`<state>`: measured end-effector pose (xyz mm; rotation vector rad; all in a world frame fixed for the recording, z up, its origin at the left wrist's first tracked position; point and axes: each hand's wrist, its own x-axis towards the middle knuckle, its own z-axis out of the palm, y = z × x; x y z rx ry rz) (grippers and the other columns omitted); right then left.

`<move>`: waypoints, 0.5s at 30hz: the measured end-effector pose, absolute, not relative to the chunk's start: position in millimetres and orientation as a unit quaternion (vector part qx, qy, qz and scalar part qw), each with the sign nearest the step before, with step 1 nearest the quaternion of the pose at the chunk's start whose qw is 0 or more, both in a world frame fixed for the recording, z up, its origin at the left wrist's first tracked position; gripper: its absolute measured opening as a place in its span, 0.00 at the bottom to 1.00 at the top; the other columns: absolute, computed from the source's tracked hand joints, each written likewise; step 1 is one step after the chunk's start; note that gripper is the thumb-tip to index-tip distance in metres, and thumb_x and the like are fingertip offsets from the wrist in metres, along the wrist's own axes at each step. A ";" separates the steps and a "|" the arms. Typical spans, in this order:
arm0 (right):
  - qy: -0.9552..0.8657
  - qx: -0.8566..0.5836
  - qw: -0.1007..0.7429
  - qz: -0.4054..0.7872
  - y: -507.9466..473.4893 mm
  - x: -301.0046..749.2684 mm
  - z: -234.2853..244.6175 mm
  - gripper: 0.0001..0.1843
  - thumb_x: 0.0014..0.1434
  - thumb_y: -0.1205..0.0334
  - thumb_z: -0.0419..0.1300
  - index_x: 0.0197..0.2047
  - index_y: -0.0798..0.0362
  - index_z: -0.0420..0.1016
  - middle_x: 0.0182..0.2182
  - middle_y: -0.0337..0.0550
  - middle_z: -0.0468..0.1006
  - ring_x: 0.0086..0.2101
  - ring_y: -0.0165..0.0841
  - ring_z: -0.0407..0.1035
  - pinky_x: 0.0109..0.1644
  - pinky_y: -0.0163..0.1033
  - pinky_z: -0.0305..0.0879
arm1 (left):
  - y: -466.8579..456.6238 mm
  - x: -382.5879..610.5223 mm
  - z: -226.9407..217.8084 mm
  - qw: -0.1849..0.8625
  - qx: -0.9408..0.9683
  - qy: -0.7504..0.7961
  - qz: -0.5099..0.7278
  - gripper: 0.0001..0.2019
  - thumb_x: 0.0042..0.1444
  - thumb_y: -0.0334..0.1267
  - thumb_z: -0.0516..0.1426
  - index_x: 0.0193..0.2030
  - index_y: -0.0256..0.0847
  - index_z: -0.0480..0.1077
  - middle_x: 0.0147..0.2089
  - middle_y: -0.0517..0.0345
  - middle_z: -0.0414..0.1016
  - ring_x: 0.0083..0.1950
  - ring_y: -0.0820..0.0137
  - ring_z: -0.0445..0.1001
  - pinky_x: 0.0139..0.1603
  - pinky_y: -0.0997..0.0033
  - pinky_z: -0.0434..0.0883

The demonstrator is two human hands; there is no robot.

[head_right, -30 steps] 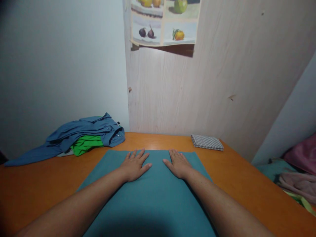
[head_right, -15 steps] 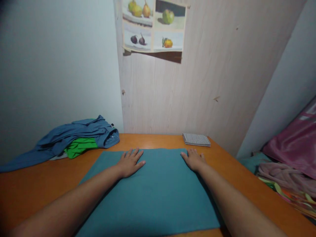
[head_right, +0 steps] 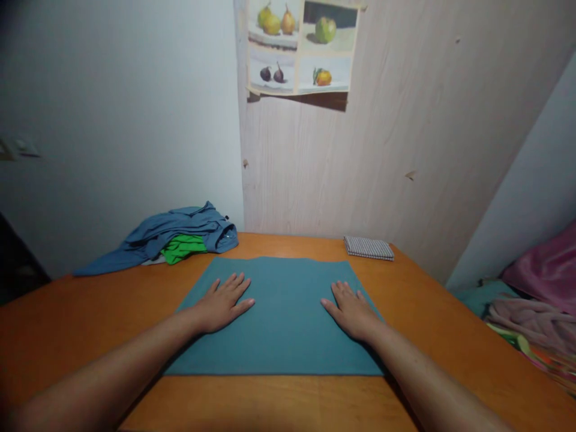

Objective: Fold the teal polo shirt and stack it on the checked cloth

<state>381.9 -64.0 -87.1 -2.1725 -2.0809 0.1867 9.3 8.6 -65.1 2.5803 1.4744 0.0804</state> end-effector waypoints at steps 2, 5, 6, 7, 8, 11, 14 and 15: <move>-0.682 -0.728 0.051 0.052 -69.5 386.2 -92.6 0.47 0.64 0.30 0.36 0.75 0.55 0.49 0.73 0.50 0.46 0.71 0.45 0.37 0.72 0.59 0.36 | 7.2 5.9 -68.8 0.082 0.864 0.495 0.028 0.43 0.62 0.69 0.36 0.76 0.44 0.47 0.78 0.47 0.38 0.78 0.52 0.36 0.72 0.39 0.38; -0.654 -0.754 0.053 0.034 -73.3 395.1 -97.0 0.48 0.65 0.30 0.35 0.75 0.56 0.48 0.73 0.50 0.45 0.72 0.46 0.36 0.72 0.60 0.37 | 9.0 4.3 -69.0 0.085 0.863 0.498 0.026 0.42 0.62 0.68 0.37 0.75 0.43 0.48 0.78 0.46 0.39 0.78 0.53 0.36 0.72 0.40 0.39; -0.646 -0.761 0.055 0.030 -73.8 397.1 -97.7 0.48 0.65 0.31 0.35 0.75 0.57 0.48 0.73 0.50 0.45 0.71 0.46 0.36 0.72 0.60 0.37 | 8.8 5.1 -67.1 0.090 0.861 0.500 0.030 0.42 0.63 0.68 0.39 0.75 0.42 0.49 0.78 0.45 0.40 0.78 0.52 0.37 0.72 0.40 0.40; -0.640 -0.766 0.058 0.026 -74.1 398.2 -98.2 0.48 0.65 0.31 0.35 0.75 0.57 0.49 0.73 0.51 0.45 0.71 0.47 0.37 0.72 0.60 0.37 | 7.2 6.6 -63.5 0.099 0.859 0.501 0.045 0.41 0.63 0.67 0.41 0.75 0.41 0.51 0.77 0.43 0.42 0.77 0.51 0.38 0.72 0.41 0.41; -0.637 -0.768 0.060 0.024 -74.1 398.7 -98.5 0.48 0.65 0.31 0.36 0.74 0.57 0.49 0.73 0.52 0.46 0.71 0.47 0.37 0.71 0.60 0.38 | 3.5 9.0 -57.5 0.112 0.857 0.497 0.075 0.40 0.63 0.65 0.45 0.74 0.39 0.53 0.77 0.41 0.45 0.77 0.51 0.42 0.72 0.43 0.44; -0.637 -0.768 0.067 0.022 -73.6 397.9 -99.6 0.47 0.65 0.31 0.36 0.74 0.57 0.50 0.73 0.53 0.47 0.71 0.47 0.38 0.71 0.60 0.38 | -25.0 18.3 -23.5 0.202 0.839 0.436 0.256 0.32 0.62 0.55 0.53 0.67 0.37 0.63 0.66 0.38 0.66 0.67 0.55 0.64 0.65 0.55 0.61; -0.637 -0.767 0.072 0.020 -72.6 397.5 -101.1 0.47 0.65 0.32 0.36 0.74 0.58 0.51 0.73 0.53 0.47 0.71 0.46 0.39 0.71 0.59 0.39 | -79.2 17.6 15.2 0.375 0.759 0.331 0.417 0.20 0.64 0.50 0.55 0.57 0.41 0.72 0.38 0.53 0.76 0.40 0.67 0.75 0.42 0.67 0.71; -0.636 -0.768 0.074 0.019 -72.3 397.7 -101.6 0.47 0.65 0.32 0.37 0.74 0.58 0.52 0.73 0.53 0.48 0.71 0.46 0.40 0.71 0.59 0.39 | -99.9 11.8 20.9 0.427 0.731 0.293 0.446 0.18 0.63 0.47 0.56 0.55 0.42 0.72 0.32 0.57 0.74 0.33 0.70 0.73 0.37 0.70 0.70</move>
